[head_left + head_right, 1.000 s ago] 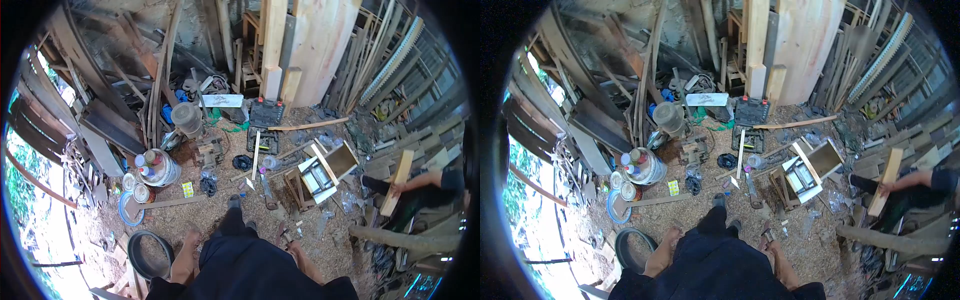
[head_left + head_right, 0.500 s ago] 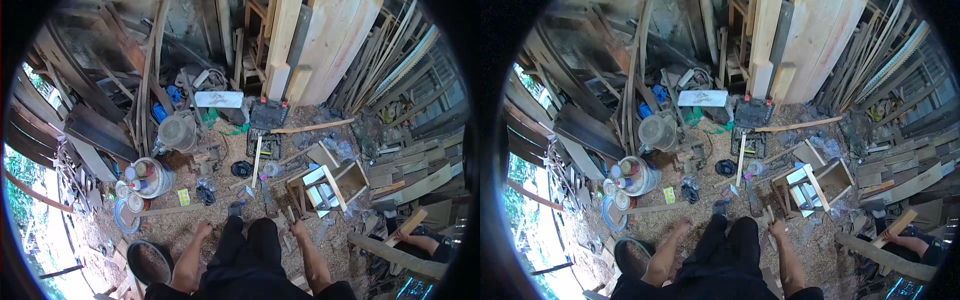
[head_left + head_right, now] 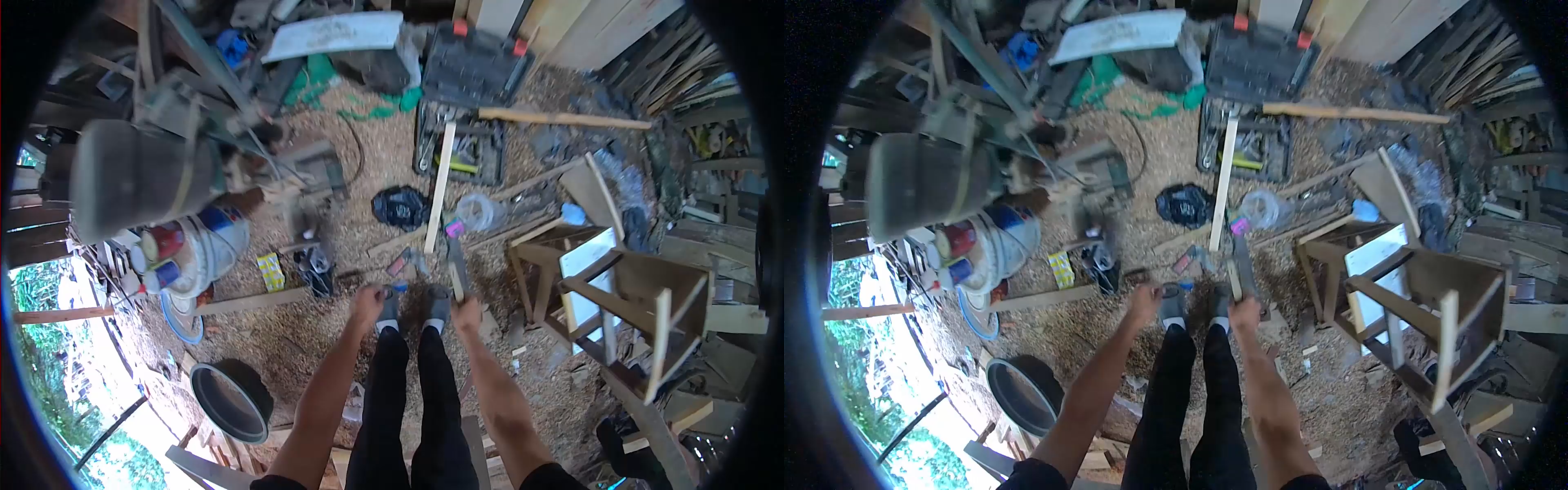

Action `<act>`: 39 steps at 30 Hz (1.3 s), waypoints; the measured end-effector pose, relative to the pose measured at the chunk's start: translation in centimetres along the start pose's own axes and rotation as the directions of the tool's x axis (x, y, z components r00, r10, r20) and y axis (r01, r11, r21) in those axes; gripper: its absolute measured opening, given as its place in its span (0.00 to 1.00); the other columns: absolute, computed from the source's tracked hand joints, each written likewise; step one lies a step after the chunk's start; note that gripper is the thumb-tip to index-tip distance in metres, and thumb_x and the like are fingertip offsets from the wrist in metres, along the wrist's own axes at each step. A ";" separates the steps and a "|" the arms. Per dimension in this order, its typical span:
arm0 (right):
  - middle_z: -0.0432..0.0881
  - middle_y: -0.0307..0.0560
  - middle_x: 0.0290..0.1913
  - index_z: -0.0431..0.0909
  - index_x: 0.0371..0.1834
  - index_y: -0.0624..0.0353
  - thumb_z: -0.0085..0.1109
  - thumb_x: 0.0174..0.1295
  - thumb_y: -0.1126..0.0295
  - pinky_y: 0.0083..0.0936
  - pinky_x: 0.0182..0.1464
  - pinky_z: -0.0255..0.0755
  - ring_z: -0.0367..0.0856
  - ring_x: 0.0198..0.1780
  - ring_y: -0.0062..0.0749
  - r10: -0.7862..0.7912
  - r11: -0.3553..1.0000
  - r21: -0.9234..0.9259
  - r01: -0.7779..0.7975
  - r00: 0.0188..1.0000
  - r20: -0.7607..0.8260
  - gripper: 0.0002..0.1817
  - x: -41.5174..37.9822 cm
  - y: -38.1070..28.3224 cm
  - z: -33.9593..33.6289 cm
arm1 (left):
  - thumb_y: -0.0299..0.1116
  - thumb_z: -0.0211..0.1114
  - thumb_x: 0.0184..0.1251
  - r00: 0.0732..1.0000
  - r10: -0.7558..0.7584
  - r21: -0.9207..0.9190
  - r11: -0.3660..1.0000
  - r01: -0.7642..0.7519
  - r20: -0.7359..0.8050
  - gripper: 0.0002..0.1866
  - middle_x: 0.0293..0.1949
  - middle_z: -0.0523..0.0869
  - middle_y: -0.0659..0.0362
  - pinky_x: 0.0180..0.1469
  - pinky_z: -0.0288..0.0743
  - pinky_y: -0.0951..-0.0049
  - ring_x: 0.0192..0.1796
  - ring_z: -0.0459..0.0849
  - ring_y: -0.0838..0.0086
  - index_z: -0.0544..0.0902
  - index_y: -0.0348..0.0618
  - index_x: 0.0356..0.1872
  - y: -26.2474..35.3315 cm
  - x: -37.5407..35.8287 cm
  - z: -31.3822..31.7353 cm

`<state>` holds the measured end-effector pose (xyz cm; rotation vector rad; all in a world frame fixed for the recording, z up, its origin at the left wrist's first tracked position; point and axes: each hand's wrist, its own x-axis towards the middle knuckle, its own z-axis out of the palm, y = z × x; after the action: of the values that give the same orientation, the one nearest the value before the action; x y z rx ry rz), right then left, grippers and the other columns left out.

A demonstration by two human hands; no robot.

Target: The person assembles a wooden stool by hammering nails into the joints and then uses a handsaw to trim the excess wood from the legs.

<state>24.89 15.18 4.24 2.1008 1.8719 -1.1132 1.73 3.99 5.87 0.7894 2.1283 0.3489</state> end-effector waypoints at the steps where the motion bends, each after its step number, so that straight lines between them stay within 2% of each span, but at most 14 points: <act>1: 0.83 0.64 0.31 0.82 0.37 0.67 0.63 0.57 0.61 0.48 0.38 0.75 0.83 0.38 0.60 -0.060 0.998 0.008 0.060 0.998 -0.016 0.17 2.0 -0.3 1.7 | 0.39 0.63 0.63 1.000 0.001 0.021 1.000 0.000 -0.030 0.09 0.33 0.85 0.48 0.41 0.78 0.56 0.41 0.84 0.50 0.85 0.48 0.37 0.1 2.7 1.0; 2: 0.83 0.64 0.29 0.82 0.37 0.67 0.63 0.57 0.62 0.47 0.37 0.74 0.83 0.36 0.60 -0.119 0.993 0.016 0.119 0.992 -0.030 0.16 3.7 -1.0 2.9 | 0.38 0.62 0.63 0.991 0.101 0.052 0.994 -0.096 -0.092 0.09 0.34 0.85 0.48 0.41 0.78 0.56 0.41 0.84 0.50 0.85 0.46 0.37 -0.7 5.5 2.4; 4: 0.82 0.68 0.30 0.82 0.42 0.62 0.62 0.59 0.61 0.52 0.41 0.75 0.82 0.38 0.64 -0.186 0.948 0.263 0.181 0.983 -0.006 0.16 7.6 -2.6 5.7 | 0.36 0.62 0.64 0.948 0.261 0.107 0.964 -0.245 -0.180 0.08 0.36 0.85 0.48 0.41 0.79 0.56 0.41 0.84 0.51 0.84 0.44 0.36 -2.1 10.5 4.8; 6: 0.82 0.66 0.31 0.83 0.42 0.61 0.61 0.60 0.61 0.51 0.40 0.74 0.81 0.40 0.63 -0.253 0.941 0.224 0.253 0.967 -0.026 0.15 11.2 -4.4 8.3 | 0.35 0.61 0.64 0.901 0.369 0.139 0.928 -0.345 -0.228 0.08 0.37 0.85 0.49 0.41 0.79 0.56 0.41 0.84 0.51 0.84 0.43 0.35 -3.1 15.7 6.7; 7: 0.83 0.65 0.31 0.83 0.43 0.59 0.63 0.59 0.60 0.50 0.40 0.74 0.81 0.40 0.63 -0.222 0.948 0.234 0.217 0.975 -0.006 0.15 12.7 -5.2 9.8 | 0.34 0.60 0.65 0.877 0.416 0.154 0.908 -0.389 -0.241 0.07 0.38 0.85 0.49 0.42 0.79 0.56 0.41 0.84 0.51 0.84 0.44 0.35 -3.8 18.0 7.7; 11: 0.83 0.63 0.31 0.83 0.41 0.56 0.64 0.57 0.61 0.50 0.42 0.75 0.82 0.39 0.62 -0.269 0.942 0.201 0.268 0.963 -0.021 0.13 16.8 -7.6 14.1 | 0.34 0.62 0.63 0.864 0.380 0.179 0.924 -0.339 -0.329 0.06 0.39 0.84 0.55 0.42 0.79 0.57 0.42 0.84 0.55 0.83 0.47 0.38 -2.5 22.6 8.9; 15: 0.84 0.60 0.31 0.83 0.41 0.52 0.63 0.57 0.62 0.49 0.41 0.76 0.83 0.38 0.59 -0.306 0.947 0.085 0.309 0.951 -0.045 0.11 19.0 -9.3 16.4 | 0.34 0.62 0.63 0.881 0.346 0.201 0.935 -0.293 -0.324 0.05 0.38 0.83 0.57 0.42 0.79 0.57 0.41 0.84 0.55 0.84 0.49 0.38 -2.9 25.4 10.6; 18: 0.84 0.59 0.31 0.84 0.42 0.50 0.63 0.57 0.62 0.48 0.40 0.77 0.83 0.37 0.59 -0.316 0.945 0.069 0.319 0.948 -0.048 0.11 19.8 -10.0 17.3 | 0.34 0.61 0.63 0.839 0.429 0.251 0.899 -0.360 -0.335 0.06 0.40 0.83 0.57 0.42 0.79 0.57 0.41 0.84 0.55 0.84 0.50 0.38 -2.7 26.2 10.8; 20: 0.85 0.58 0.34 0.85 0.43 0.47 0.62 0.57 0.63 0.47 0.42 0.78 0.83 0.39 0.58 -0.281 0.958 0.064 0.281 0.960 -0.006 0.11 20.2 -10.7 17.6 | 0.34 0.60 0.64 0.901 0.410 0.359 0.870 -0.338 -0.144 0.07 0.42 0.83 0.57 0.43 0.79 0.56 0.41 0.84 0.55 0.83 0.49 0.39 -2.6 27.0 10.8; 24: 0.85 0.58 0.34 0.84 0.44 0.45 0.60 0.56 0.64 0.46 0.44 0.78 0.84 0.40 0.55 -0.239 0.971 0.027 0.239 0.971 0.000 0.12 20.7 -11.5 18.3 | 0.33 0.59 0.64 0.887 0.435 0.373 0.858 -0.355 -0.156 0.08 0.43 0.83 0.57 0.44 0.79 0.56 0.43 0.84 0.55 0.83 0.48 0.41 -2.9 27.8 11.1; 27: 0.85 0.57 0.34 0.85 0.44 0.45 0.60 0.56 0.64 0.46 0.44 0.78 0.84 0.40 0.55 -0.221 0.974 -0.042 0.222 0.975 0.038 0.12 21.3 -11.3 18.8 | 0.33 0.58 0.64 0.907 0.411 0.387 0.854 -0.349 -0.090 0.08 0.44 0.82 0.58 0.46 0.79 0.55 0.43 0.84 0.55 0.81 0.48 0.41 -2.9 28.1 11.1; 30: 0.85 0.57 0.35 0.85 0.43 0.46 0.61 0.56 0.64 0.46 0.44 0.78 0.84 0.39 0.55 -0.251 0.967 -0.026 0.252 0.967 0.038 0.12 21.3 -11.1 18.6 | 0.34 0.58 0.65 0.878 0.471 0.332 0.845 -0.419 -0.091 0.07 0.44 0.81 0.58 0.47 0.78 0.55 0.44 0.83 0.56 0.80 0.47 0.40 -3.5 28.1 10.8; 32: 0.85 0.57 0.35 0.84 0.44 0.47 0.61 0.56 0.65 0.46 0.43 0.77 0.84 0.39 0.55 -0.257 0.966 0.019 0.256 0.966 0.038 0.12 20.8 -10.9 18.3 | 0.34 0.59 0.64 0.853 0.495 0.226 0.861 -0.456 -0.163 0.07 0.44 0.81 0.57 0.46 0.79 0.55 0.43 0.83 0.55 0.80 0.47 0.40 -3.9 27.8 10.8; 39: 0.84 0.59 0.33 0.84 0.45 0.50 0.65 0.55 0.66 0.43 0.40 0.77 0.83 0.38 0.57 -0.304 0.949 0.115 0.294 0.949 0.080 0.13 20.3 -10.3 17.7 | 0.32 0.61 0.61 0.864 0.473 0.092 0.881 -0.464 -0.173 0.08 0.41 0.82 0.54 0.44 0.78 0.54 0.43 0.83 0.53 0.80 0.48 0.42 -3.6 27.6 9.5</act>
<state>7.19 24.59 -16.49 1.8110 2.1814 -1.3722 -5.25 18.79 -18.56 1.3563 2.1027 0.6547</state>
